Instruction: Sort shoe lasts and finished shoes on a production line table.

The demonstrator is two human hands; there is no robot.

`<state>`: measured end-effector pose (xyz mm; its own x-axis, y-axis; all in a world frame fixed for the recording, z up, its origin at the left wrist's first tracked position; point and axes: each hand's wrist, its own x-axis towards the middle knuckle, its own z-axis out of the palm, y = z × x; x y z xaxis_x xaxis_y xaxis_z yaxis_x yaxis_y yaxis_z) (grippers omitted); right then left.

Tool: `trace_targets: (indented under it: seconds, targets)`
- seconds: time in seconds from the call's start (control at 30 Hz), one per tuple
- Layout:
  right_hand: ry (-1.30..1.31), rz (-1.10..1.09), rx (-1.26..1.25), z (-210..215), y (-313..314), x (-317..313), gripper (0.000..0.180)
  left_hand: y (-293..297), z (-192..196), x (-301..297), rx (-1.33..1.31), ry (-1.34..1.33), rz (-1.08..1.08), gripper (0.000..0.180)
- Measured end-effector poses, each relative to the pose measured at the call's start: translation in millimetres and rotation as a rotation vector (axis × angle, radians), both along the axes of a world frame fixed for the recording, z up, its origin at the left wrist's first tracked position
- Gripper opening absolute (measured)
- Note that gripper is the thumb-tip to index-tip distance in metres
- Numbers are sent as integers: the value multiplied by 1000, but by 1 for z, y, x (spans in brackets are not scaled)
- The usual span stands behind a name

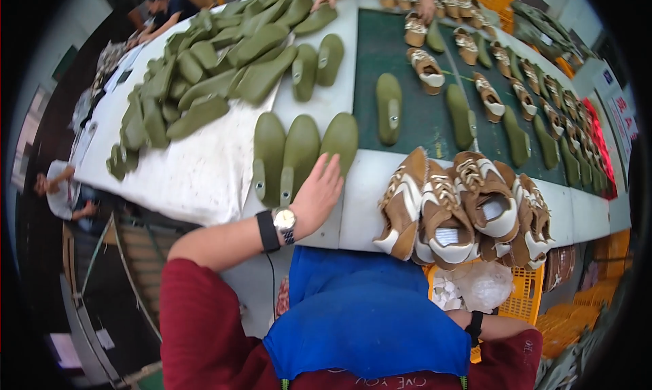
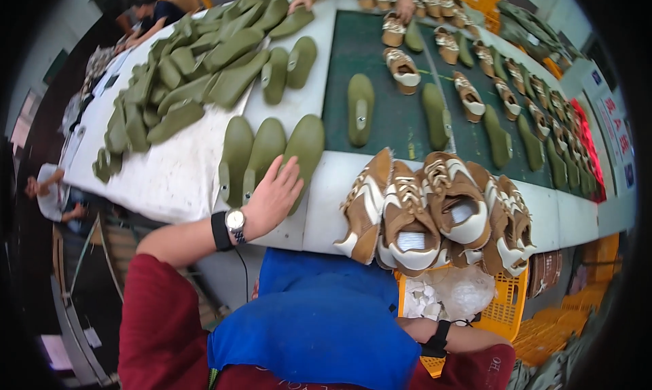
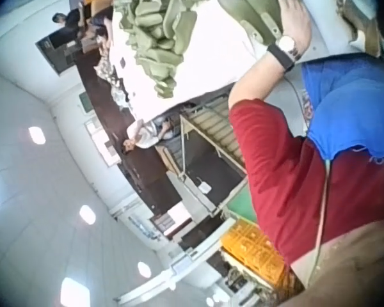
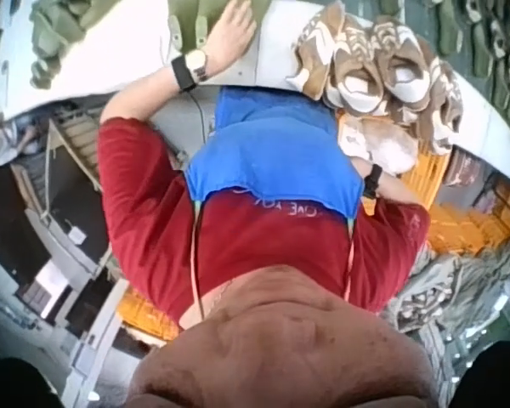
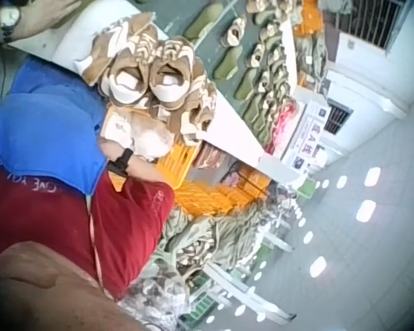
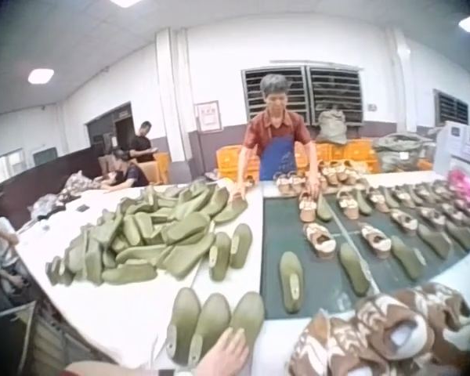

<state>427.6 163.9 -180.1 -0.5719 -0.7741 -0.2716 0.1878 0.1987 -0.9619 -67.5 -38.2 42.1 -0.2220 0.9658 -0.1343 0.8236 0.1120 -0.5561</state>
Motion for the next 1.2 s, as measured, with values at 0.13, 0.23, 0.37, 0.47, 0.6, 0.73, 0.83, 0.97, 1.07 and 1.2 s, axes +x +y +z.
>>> trace_targets:
  seconds: [0.13,0.23,0.37,0.47,0.6,0.73,0.83,0.97,1.07,1.2]
  targets:
    - [-99,77,-16,-5,5,11,34,9,26,13,-241,155,-91,49]
    - [-157,101,-13,-7,5,20,34,11,27,23,-307,220,-139,51]
    - [-220,108,1,-10,5,34,33,11,35,33,-357,257,-191,48]
    - [-262,106,14,-13,5,43,33,11,41,38,-384,300,-210,46]
    - [-320,110,29,-16,9,54,33,13,45,40,-422,327,-221,45]
    - [-370,118,46,-20,16,62,33,14,46,39,-423,343,-211,45]
    - [-407,126,58,-24,21,66,33,15,47,38,-431,346,-214,46]
    - [-457,137,75,-28,28,71,33,15,48,36,-424,349,-210,46]
    - [-492,146,90,-31,34,74,34,14,49,32,-403,344,-241,47]
    - [-542,155,111,-35,41,80,34,13,47,32,-396,334,-238,47]
